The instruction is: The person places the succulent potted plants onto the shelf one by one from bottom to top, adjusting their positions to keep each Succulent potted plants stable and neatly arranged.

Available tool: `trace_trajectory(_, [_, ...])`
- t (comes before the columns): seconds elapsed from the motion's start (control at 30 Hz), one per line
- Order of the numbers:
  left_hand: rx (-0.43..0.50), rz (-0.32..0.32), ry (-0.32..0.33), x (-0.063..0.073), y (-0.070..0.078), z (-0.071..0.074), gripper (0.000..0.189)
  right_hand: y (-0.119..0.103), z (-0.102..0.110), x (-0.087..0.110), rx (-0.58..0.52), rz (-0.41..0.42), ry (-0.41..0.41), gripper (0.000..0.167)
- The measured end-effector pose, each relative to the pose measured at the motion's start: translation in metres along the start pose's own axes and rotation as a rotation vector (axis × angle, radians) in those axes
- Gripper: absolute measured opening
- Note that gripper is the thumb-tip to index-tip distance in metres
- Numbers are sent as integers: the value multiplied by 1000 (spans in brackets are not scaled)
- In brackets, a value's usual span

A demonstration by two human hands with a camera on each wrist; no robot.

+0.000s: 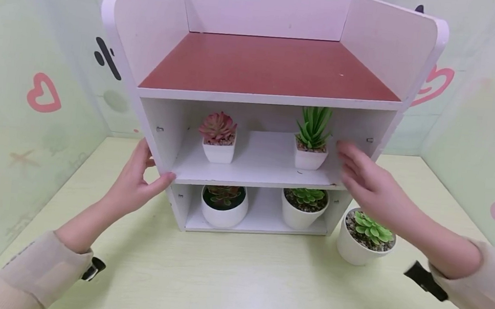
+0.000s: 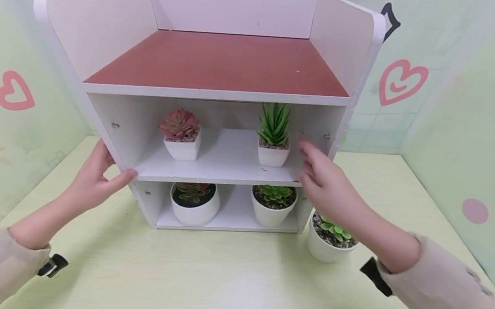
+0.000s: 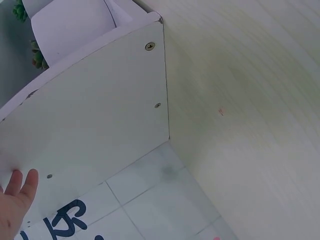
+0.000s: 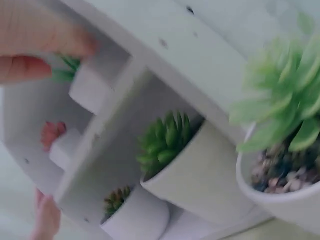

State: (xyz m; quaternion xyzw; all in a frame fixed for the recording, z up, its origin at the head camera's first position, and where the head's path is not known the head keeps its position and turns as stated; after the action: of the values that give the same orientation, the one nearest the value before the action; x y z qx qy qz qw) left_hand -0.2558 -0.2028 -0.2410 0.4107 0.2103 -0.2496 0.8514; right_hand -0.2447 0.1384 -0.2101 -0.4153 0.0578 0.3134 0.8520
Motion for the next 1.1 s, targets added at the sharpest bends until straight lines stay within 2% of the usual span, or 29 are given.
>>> trace_trajectory(0.13, [10, 6, 4, 0, 0, -1, 78, -18, 12, 23, 111, 235, 11, 52])
trace_trajectory(0.2, [19, 7, 8, 0, 0, -1, 78, -20, 19, 35, 173, 302, 23, 53])
trace_trajectory(0.27, [30, 8, 11, 0, -1, -1, 78, -17, 27, 45, 240, 318, 36, 53])
trace_trajectory(0.43, [53, 13, 13, 1, -2, -3, 76, 9, 49, 67, 338, 286, 101, 54])
trace_trajectory(0.5, [58, 17, 14, 1, -2, -3, 76, 25, 56, 75, 357, 247, 115, 56])
trace_trajectory(0.7, [89, 28, 26, 2, -3, -2, 74, 69, 66, 93, 298, 110, 79, 62])
trace_trajectory(0.93, [120, 55, 26, 2, -4, -4, 72, 106, 51, 111, 239, -6, 17, 77])
trace_trajectory(1.1, [123, 72, 31, 3, -5, -4, 71, 128, 30, 118, 244, -122, -75, 86])
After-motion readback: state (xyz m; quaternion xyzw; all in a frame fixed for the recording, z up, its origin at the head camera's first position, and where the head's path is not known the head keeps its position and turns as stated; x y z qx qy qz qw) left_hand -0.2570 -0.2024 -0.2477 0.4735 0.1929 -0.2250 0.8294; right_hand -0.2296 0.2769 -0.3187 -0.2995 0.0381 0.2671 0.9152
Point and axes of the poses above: each hand's wrist, its own x-axis away from the middle knuckle, its own z-axis out of the back of the hand, y = z × x, the point moved 9 cm from there along -x, towards the middle knuckle, and after that the axes turned 6 degrees about z, right-handed, at the moved point
